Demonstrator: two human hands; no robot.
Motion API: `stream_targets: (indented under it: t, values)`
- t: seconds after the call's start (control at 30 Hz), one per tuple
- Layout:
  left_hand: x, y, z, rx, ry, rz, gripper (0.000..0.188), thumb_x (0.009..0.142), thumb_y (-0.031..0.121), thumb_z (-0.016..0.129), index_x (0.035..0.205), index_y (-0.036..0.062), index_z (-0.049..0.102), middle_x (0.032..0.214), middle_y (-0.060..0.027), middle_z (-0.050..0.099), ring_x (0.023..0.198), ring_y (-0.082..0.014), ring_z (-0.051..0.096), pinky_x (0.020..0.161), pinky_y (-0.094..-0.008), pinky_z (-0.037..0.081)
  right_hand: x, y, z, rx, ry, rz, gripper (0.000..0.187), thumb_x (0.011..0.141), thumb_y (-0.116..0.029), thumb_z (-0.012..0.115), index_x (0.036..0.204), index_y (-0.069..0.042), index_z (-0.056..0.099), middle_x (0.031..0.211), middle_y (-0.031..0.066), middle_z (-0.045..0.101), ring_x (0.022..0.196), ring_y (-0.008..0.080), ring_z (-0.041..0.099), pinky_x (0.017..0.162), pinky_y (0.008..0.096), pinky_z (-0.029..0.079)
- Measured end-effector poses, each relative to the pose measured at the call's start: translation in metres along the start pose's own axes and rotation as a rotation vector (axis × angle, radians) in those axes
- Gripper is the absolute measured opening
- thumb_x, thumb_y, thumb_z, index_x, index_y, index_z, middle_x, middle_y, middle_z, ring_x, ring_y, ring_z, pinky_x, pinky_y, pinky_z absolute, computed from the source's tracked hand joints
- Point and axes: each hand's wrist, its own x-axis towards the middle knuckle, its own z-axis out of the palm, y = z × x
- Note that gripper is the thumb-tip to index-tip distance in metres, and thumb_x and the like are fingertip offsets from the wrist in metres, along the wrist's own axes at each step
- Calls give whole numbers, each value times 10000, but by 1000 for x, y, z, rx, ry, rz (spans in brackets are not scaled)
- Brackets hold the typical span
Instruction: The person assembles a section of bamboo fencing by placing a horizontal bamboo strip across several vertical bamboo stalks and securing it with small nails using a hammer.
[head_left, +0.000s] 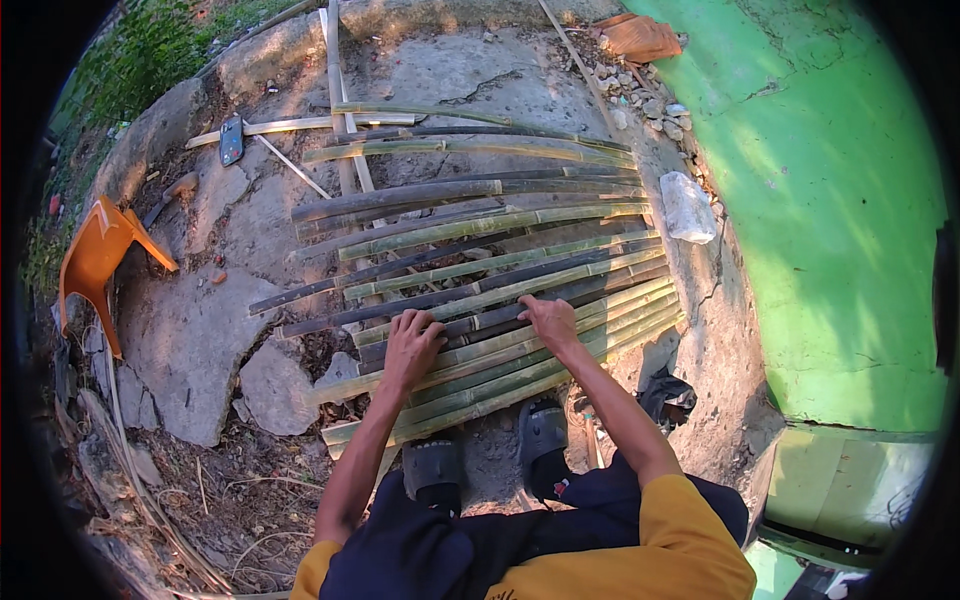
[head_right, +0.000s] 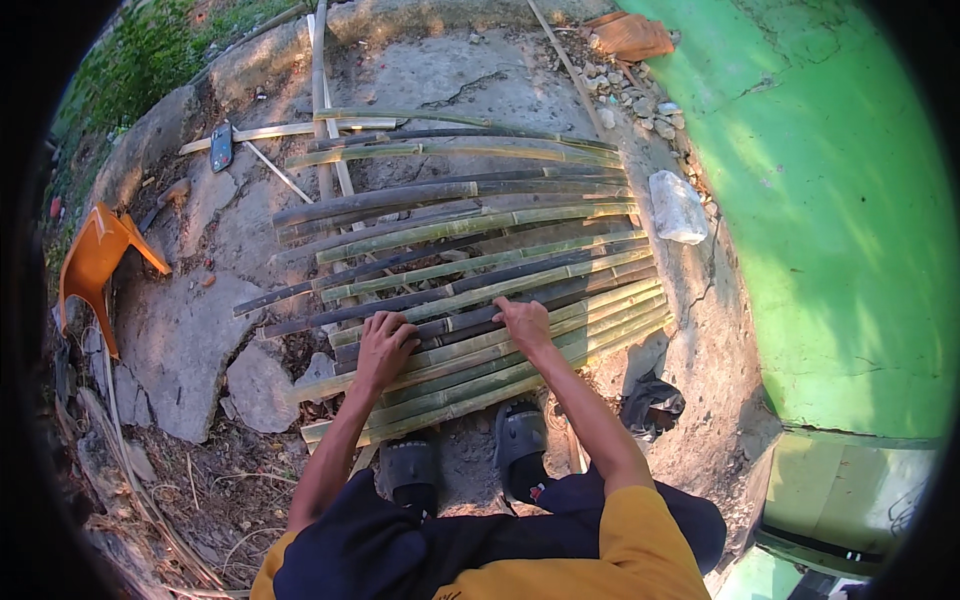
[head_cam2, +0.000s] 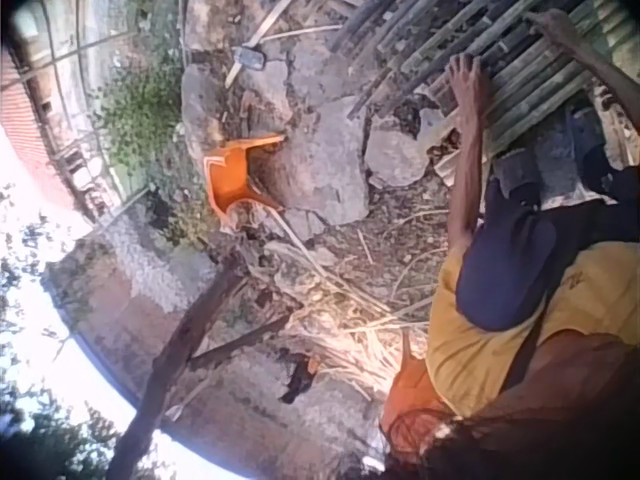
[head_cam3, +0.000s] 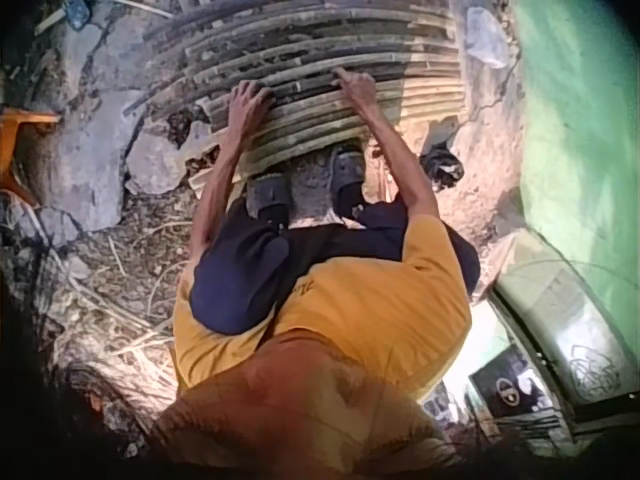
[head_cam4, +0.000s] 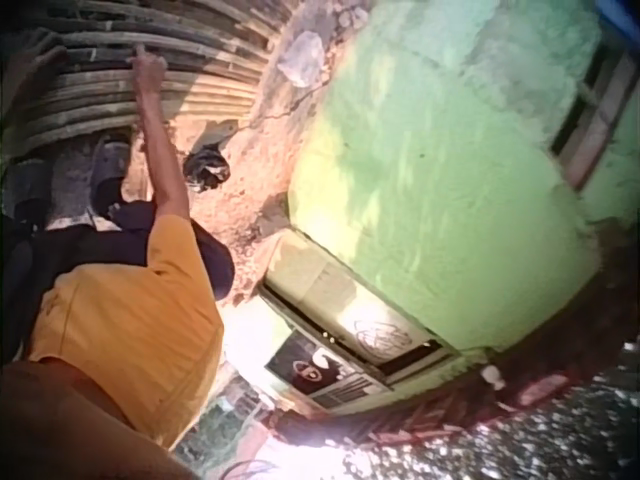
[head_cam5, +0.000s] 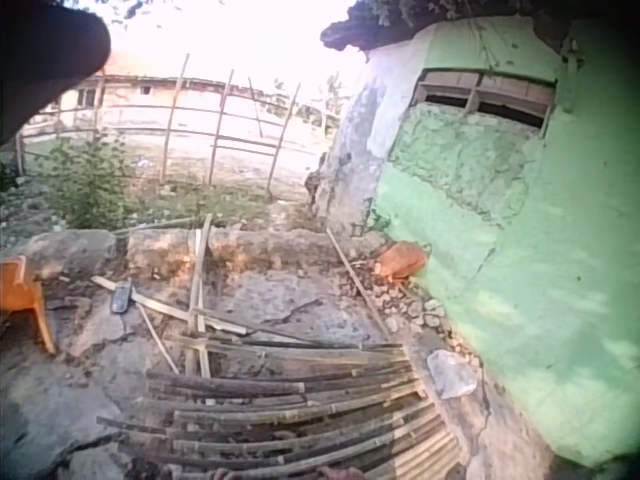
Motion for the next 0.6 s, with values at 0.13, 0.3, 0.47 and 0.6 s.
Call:
stream_targets:
  t: [0.13,0.3,0.47,0.6]
  values:
    - [0,3,5,17,48,30,252,842,167,836,1076,122,757,1145,-51,660,1202,-310,590,1046,-483,443,-3,1,2,2,5,33,210,960,-161,695,1167,-164,727,884,-8,828,780,254,783,664,423,529]
    - [-12,4,5,75,104,-12,252,856,140,815,1098,116,749,1170,-60,655,1216,-325,582,1048,-515,433,-7,-15,3,-105,56,172,287,948,-363,798,1114,-148,704,753,94,766,706,339,748,631,475,513]
    - [-4,9,13,71,144,2,270,851,146,810,1111,126,741,1182,-65,652,1230,-328,578,1056,-522,427,-16,-2,1,24,130,186,359,916,-466,832,998,-138,712,699,134,721,675,383,724,613,503,509]
    - [-16,-1,7,-15,127,-48,264,859,169,824,1106,126,741,1190,-71,654,1251,-331,580,1060,-501,433,-11,-15,-3,58,56,209,327,930,-435,830,919,-125,726,688,145,710,672,386,721,594,505,509]
